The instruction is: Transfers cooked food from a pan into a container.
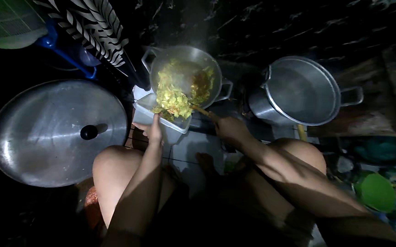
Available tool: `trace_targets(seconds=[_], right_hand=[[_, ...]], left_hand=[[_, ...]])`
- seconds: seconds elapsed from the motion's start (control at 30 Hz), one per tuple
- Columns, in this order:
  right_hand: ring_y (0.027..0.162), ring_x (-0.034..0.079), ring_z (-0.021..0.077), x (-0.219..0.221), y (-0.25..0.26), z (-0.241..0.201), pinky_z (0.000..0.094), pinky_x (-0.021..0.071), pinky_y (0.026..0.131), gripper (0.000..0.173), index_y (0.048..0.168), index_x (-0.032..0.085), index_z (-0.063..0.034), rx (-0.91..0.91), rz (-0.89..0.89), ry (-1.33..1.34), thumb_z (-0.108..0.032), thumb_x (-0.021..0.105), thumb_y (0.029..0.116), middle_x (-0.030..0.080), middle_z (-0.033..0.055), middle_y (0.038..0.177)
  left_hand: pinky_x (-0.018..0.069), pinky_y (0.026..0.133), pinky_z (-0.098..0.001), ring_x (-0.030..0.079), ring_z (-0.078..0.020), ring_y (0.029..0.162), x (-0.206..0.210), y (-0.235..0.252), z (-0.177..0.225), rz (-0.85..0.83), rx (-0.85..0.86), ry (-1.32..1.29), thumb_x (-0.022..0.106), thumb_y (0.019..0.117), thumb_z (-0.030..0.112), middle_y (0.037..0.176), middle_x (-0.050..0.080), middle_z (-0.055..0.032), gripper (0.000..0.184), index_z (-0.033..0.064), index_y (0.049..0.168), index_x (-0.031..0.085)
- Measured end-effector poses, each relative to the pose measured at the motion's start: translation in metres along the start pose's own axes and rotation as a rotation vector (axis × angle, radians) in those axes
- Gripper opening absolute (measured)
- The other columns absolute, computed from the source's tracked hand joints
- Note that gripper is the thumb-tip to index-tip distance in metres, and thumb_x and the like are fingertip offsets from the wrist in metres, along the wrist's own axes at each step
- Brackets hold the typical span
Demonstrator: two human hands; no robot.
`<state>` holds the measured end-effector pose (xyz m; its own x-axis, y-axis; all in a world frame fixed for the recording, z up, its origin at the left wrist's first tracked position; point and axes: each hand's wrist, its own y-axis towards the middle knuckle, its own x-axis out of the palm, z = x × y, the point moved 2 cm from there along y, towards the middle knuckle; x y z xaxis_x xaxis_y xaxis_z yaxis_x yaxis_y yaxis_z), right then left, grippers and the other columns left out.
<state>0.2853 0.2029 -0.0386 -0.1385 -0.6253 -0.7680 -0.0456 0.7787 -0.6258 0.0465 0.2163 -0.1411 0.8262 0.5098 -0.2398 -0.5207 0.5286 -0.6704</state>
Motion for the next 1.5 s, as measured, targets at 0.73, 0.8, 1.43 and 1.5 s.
trace_targets(seconds=[0.73,0.8,1.43,1.5], right_hand=[[0.109,0.066,0.0488,-0.037,-0.003,0.017,0.0616,0.0555,0.081,0.047,0.145,0.050,-0.0002,0.384,0.220,-0.054,-0.007,0.059,0.0998,0.062,0.0304,0.124],[0.105,0.067,0.0474,-0.025,-0.005,0.012,0.0630,0.0552,0.079,0.039,0.137,0.057,0.0016,0.335,0.179,-0.046,-0.009,0.060,0.0988,0.066,0.0286,0.117],[0.114,0.066,0.0421,0.046,-0.001,-0.034,0.0537,0.0551,0.094,0.065,0.162,0.015,-0.0037,0.013,-0.130,0.044,-0.004,0.047,0.1049,0.062,0.0256,0.126],[0.114,0.066,0.0417,0.043,-0.001,-0.033,0.0540,0.0552,0.093,0.067,0.163,0.013,-0.0059,0.019,-0.160,0.034,-0.005,0.047,0.1052,0.063,0.0247,0.125]], left_hand=[[0.0458,0.099,-0.0620,0.039,-0.0467,0.138,-0.001,0.000,-0.002,-0.029,0.037,-0.163,0.079,0.0801,0.037,0.161,0.019,-0.0324,0.130,0.0303,0.160,-0.024],[0.0454,0.098,-0.0630,0.038,-0.0478,0.137,-0.001,0.000,-0.003,-0.025,0.035,-0.161,0.080,0.0793,0.037,0.161,0.018,-0.0327,0.131,0.0306,0.160,-0.023],[0.0451,0.099,-0.0625,0.038,-0.0488,0.137,-0.002,0.004,-0.006,-0.006,0.047,-0.152,0.080,0.0804,0.041,0.161,0.019,-0.0334,0.130,0.0311,0.161,-0.021],[0.0462,0.097,-0.0626,0.040,-0.0481,0.135,-0.002,0.003,-0.004,0.001,0.038,-0.141,0.080,0.0800,0.042,0.159,0.021,-0.0335,0.129,0.0318,0.161,-0.021]])
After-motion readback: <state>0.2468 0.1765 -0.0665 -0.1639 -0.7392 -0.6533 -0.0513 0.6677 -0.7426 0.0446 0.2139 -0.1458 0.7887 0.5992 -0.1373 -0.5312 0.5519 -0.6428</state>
